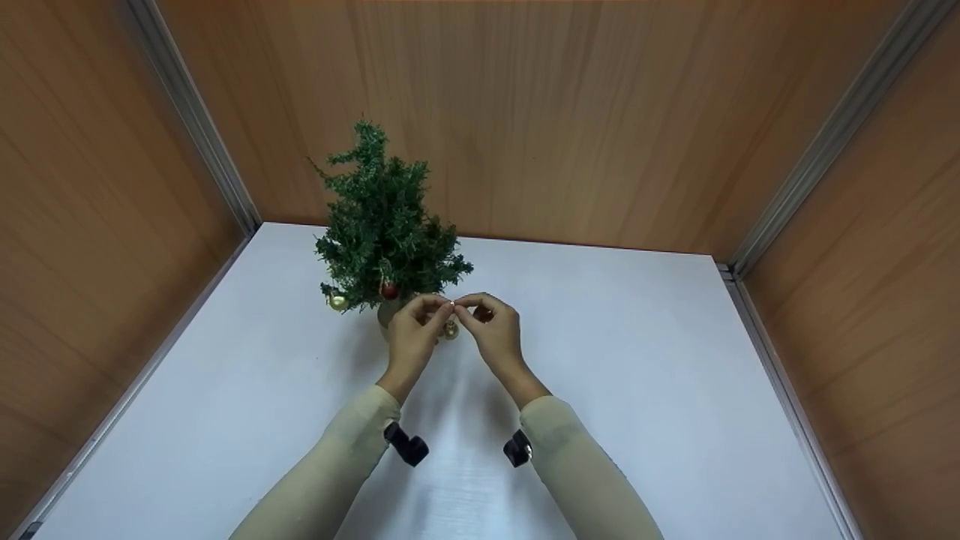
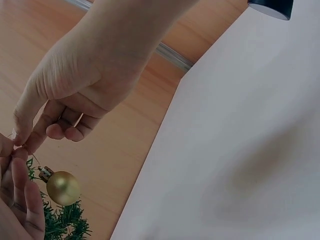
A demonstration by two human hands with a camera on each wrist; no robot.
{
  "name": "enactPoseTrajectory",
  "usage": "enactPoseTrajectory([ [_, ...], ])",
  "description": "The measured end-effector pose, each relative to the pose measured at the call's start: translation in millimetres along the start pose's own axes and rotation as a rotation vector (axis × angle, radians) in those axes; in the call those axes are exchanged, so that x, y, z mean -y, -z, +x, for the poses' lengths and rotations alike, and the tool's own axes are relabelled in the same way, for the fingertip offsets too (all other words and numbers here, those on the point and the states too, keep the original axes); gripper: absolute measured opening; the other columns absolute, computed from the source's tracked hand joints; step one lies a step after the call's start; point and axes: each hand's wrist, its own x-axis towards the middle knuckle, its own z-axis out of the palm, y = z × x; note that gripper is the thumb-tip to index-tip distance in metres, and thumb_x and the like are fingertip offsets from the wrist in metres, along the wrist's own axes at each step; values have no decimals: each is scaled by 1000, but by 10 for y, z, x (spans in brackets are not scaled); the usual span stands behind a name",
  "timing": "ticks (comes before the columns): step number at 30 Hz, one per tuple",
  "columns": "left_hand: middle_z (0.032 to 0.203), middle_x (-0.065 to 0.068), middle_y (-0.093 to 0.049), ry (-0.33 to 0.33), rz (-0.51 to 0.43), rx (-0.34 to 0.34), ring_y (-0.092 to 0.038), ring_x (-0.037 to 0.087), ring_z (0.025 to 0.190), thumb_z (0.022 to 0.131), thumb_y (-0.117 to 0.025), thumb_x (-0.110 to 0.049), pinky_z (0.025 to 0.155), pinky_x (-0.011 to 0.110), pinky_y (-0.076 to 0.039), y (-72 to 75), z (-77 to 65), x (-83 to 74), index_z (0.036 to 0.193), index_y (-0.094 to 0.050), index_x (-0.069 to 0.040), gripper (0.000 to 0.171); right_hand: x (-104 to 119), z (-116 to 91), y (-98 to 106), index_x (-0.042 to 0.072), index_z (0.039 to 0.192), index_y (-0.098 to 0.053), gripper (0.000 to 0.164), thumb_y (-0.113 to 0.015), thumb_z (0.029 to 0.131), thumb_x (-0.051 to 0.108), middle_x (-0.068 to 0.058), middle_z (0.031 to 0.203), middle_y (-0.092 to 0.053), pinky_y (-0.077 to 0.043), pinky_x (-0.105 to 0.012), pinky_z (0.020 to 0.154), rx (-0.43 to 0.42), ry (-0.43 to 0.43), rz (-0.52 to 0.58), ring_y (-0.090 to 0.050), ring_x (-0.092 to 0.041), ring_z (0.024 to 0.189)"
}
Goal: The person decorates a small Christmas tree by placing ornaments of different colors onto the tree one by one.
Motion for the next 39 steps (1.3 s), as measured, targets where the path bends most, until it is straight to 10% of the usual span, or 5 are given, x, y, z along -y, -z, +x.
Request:
enactPoseTrajectory([
  [39,92,-3,-69,4,-19,-14,-60,12,67,94,-69,-25,58,24,-48,-100,165,-31,100,-70,-16,11,-64,237,87,-5,104,-69,17,-68,93,7,0,93,-68,-47,-21,72,9,-88,94,-59,-11,82],
])
